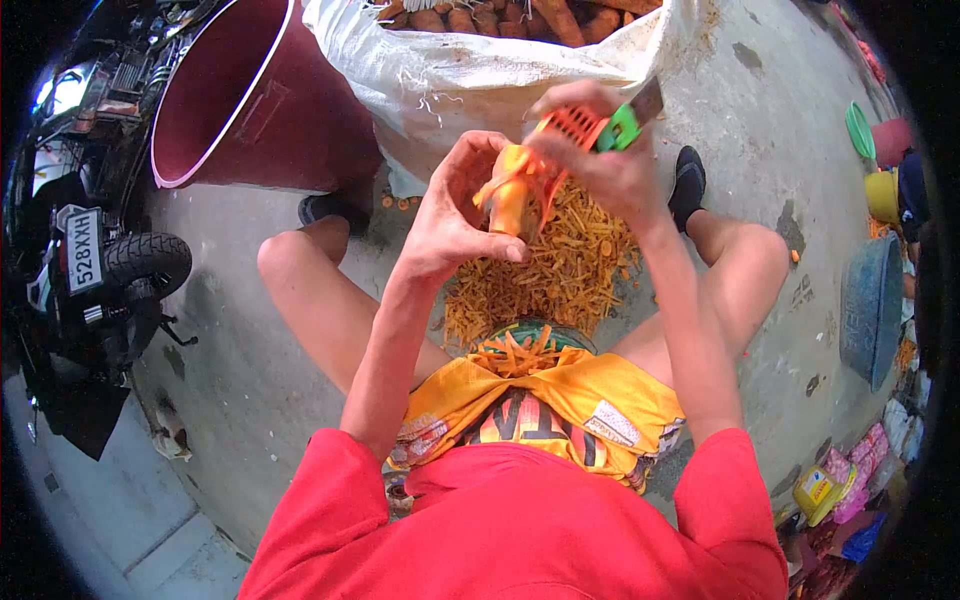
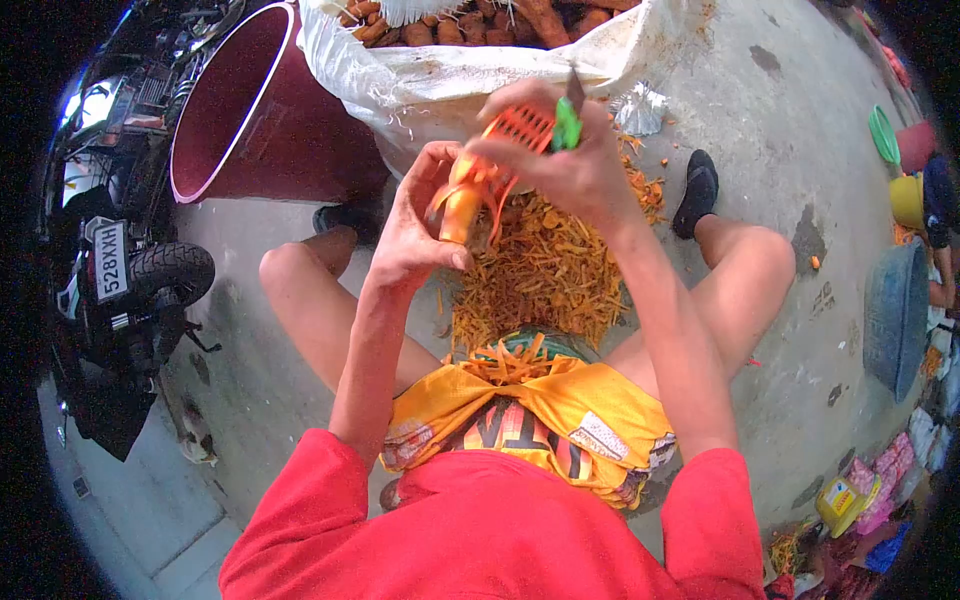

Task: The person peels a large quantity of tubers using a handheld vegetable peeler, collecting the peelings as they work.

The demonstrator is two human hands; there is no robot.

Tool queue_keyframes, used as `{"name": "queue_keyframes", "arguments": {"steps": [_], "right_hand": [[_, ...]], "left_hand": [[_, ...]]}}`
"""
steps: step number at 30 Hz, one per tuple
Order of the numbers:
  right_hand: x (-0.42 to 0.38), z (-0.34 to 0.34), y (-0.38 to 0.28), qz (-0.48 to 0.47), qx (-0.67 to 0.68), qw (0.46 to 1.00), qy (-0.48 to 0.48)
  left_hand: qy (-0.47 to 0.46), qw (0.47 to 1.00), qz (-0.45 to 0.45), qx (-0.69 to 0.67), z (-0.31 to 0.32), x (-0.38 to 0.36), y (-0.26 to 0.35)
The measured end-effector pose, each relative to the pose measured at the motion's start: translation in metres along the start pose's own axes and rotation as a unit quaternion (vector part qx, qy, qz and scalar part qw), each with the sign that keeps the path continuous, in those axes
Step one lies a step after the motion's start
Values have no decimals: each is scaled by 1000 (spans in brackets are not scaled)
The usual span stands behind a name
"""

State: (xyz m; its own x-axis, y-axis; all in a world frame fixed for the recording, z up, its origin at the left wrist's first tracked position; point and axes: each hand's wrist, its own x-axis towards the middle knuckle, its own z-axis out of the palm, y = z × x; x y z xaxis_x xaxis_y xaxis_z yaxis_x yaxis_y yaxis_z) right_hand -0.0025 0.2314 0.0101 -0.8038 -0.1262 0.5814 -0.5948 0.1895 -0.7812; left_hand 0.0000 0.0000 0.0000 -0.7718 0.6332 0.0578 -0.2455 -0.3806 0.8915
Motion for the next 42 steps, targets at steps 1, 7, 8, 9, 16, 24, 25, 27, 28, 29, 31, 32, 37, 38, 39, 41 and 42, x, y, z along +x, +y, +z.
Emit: {"name": "queue_keyframes", "arguments": {"steps": [1,7,8,9,16,24,25,27,28,29,31,32,37,38,39,41,42], "right_hand": [[2,-5,5,50,24,996,63],[5,8,-18,20,30,995,90],[2,13,-21,-20,-29,998,47],[3,9,-16,-16,-25,998,48],[4,13,-21,-60,-26,997,40],[3,11,-28,-30,-42,998,32],[4,8,-23,-29,-40,998,31],[7,-2,-8,105,38,983,147],[12,-14,-4,80,4,987,142],[7,-14,-4,76,0,987,142],[4,2,-25,79,61,990,99],[2,12,-24,-26,-30,997,68],[11,-16,-3,67,-58,986,140],[6,-11,-7,70,24,988,134],[6,-1,-17,76,109,983,125],[3,9,-20,-4,17,995,94],[4,4,-15,45,-11,993,109]], "left_hand": [[3,1000,-7,-5,0,-2,2],[15,1000,-27,3,0,2,9],[-5,1000,-13,21,-4,1,10],[-26,999,0,41,-6,-2,9],[6,1000,9,-25,3,1,3],[-4,1000,-1,18,-1,1,2],[-18,999,11,31,-4,1,1],[-25,1000,-1,0,-3,-6,2],[-8,999,-19,-26,1,-6,6],[6,998,-30,-50,5,-4,9],[13,998,-9,-55,10,1,8],[8,999,-5,-43,7,1,5],[-4,1000,0,-24,1,-3,6],[1,1000,-3,-11,5,-1,8],[1,1000,-1,-12,5,1,9],[-3,1000,-10,-5,3,0,8],[-13,1000,8,9,-1,-1,4]]}}
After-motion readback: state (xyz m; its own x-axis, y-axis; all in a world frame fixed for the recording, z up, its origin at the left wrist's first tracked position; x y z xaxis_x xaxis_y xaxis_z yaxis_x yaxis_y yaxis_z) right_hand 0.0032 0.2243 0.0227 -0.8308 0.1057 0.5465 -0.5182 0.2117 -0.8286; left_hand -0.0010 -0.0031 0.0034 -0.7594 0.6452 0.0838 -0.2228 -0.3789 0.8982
